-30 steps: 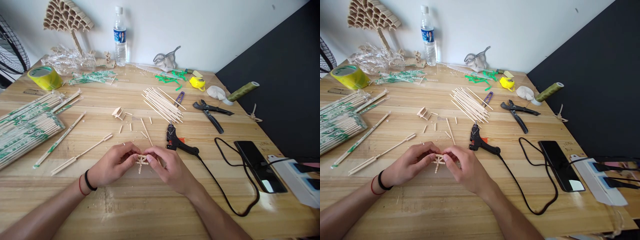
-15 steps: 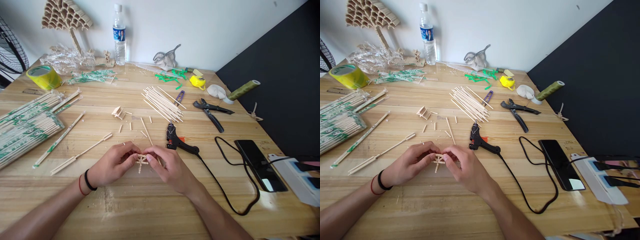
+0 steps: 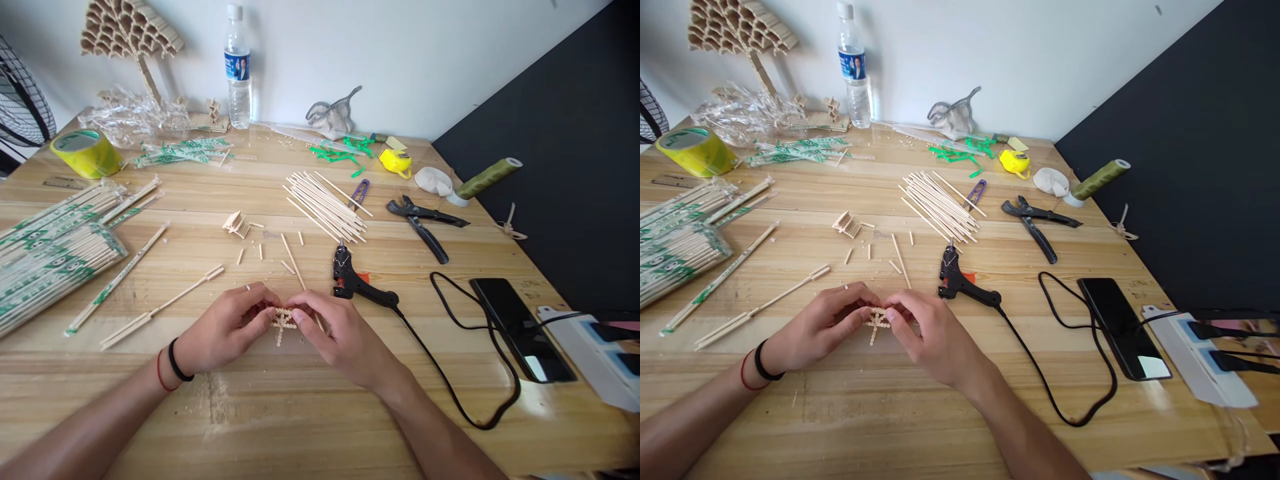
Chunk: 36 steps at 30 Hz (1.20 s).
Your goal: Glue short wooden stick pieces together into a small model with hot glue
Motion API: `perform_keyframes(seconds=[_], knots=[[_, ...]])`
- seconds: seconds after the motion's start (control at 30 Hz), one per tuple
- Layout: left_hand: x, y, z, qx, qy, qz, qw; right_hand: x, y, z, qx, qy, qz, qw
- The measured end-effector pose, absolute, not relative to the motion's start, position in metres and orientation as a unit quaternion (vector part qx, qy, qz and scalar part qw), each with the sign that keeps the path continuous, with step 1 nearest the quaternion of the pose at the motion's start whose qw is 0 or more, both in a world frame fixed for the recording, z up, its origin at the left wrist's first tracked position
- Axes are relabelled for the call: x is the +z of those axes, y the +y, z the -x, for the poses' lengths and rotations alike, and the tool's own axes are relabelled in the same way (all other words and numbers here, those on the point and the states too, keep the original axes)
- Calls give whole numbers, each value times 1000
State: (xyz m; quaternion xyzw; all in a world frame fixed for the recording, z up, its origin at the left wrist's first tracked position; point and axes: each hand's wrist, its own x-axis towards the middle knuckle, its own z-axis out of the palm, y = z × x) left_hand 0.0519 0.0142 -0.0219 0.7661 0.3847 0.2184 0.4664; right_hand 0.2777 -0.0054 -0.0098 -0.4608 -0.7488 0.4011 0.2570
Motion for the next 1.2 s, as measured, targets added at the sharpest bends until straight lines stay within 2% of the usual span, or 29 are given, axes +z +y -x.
perform_keyframes(seconds=[1.2], knots=[[-24, 13, -53, 216, 384, -774, 454, -10, -5, -279, 385, -763, 458, 246]])
